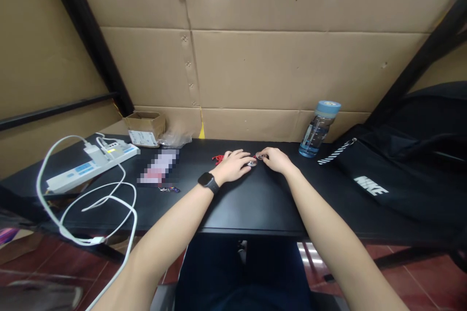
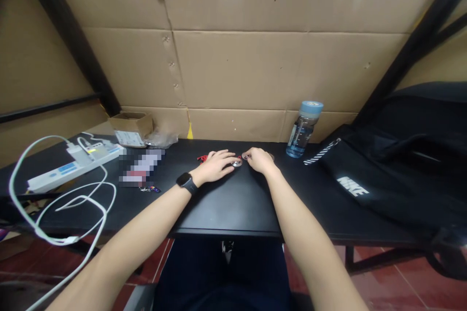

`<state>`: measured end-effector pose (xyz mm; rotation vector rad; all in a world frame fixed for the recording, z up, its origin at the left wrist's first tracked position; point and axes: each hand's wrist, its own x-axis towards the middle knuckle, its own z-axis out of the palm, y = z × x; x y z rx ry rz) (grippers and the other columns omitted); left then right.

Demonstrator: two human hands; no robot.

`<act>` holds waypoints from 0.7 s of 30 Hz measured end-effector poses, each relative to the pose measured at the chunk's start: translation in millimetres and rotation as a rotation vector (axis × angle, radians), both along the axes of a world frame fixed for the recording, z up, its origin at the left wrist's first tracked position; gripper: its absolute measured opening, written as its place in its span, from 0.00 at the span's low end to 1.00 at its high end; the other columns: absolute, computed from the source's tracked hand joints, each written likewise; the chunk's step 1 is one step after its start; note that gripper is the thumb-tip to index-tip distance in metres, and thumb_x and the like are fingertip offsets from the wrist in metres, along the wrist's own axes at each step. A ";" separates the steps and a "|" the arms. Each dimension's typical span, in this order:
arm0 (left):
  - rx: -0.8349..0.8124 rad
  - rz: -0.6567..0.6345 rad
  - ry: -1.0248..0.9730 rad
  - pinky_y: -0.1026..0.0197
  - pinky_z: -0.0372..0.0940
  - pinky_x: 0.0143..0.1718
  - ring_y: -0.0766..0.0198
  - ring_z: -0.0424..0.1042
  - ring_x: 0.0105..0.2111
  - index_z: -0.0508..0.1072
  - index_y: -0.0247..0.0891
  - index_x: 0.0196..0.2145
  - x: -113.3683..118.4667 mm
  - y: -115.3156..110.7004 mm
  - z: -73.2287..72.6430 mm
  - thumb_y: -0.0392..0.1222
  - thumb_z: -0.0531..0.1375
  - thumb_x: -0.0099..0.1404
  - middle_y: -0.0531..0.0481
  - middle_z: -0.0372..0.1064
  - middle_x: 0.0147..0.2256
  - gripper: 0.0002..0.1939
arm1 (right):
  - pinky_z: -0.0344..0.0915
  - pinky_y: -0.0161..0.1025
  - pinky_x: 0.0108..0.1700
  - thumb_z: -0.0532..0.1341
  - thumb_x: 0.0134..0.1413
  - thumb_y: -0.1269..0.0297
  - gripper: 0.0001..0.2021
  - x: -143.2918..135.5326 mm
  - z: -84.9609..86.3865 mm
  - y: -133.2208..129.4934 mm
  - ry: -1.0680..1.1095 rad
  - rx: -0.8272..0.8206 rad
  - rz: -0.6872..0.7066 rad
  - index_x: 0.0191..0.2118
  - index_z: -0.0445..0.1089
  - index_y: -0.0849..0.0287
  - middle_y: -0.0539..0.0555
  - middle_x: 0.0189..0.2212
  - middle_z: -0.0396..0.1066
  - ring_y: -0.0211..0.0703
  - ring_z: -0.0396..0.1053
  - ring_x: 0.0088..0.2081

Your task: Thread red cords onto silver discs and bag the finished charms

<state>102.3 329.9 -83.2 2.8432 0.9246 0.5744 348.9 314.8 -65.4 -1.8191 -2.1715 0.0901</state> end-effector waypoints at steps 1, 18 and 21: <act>-0.002 -0.022 0.022 0.36 0.53 0.65 0.43 0.55 0.70 0.69 0.57 0.64 6.7 -0.9 -1.4 0.53 0.51 0.78 0.50 0.62 0.69 0.21 | 0.69 0.38 0.60 0.62 0.64 0.67 0.16 0.6 1.2 0.0 0.006 -0.008 -0.018 0.51 0.82 0.47 0.52 0.52 0.81 0.47 0.77 0.56; -0.051 0.103 -0.258 0.48 0.53 0.55 0.53 0.73 0.53 0.81 0.46 0.42 13.8 9.0 10.4 0.38 0.60 0.71 0.49 0.81 0.47 0.09 | 0.73 0.43 0.51 0.63 0.60 0.69 0.11 -4.8 15.7 -2.7 0.401 0.253 0.087 0.44 0.83 0.55 0.55 0.42 0.84 0.48 0.81 0.42; -0.090 0.170 -0.342 0.48 0.53 0.54 0.53 0.74 0.51 0.79 0.47 0.49 9.0 7.7 16.1 0.39 0.63 0.70 0.50 0.82 0.42 0.11 | 0.74 0.42 0.46 0.66 0.58 0.66 0.11 -12.8 24.0 -10.4 0.587 0.352 0.078 0.46 0.82 0.57 0.56 0.38 0.84 0.48 0.81 0.40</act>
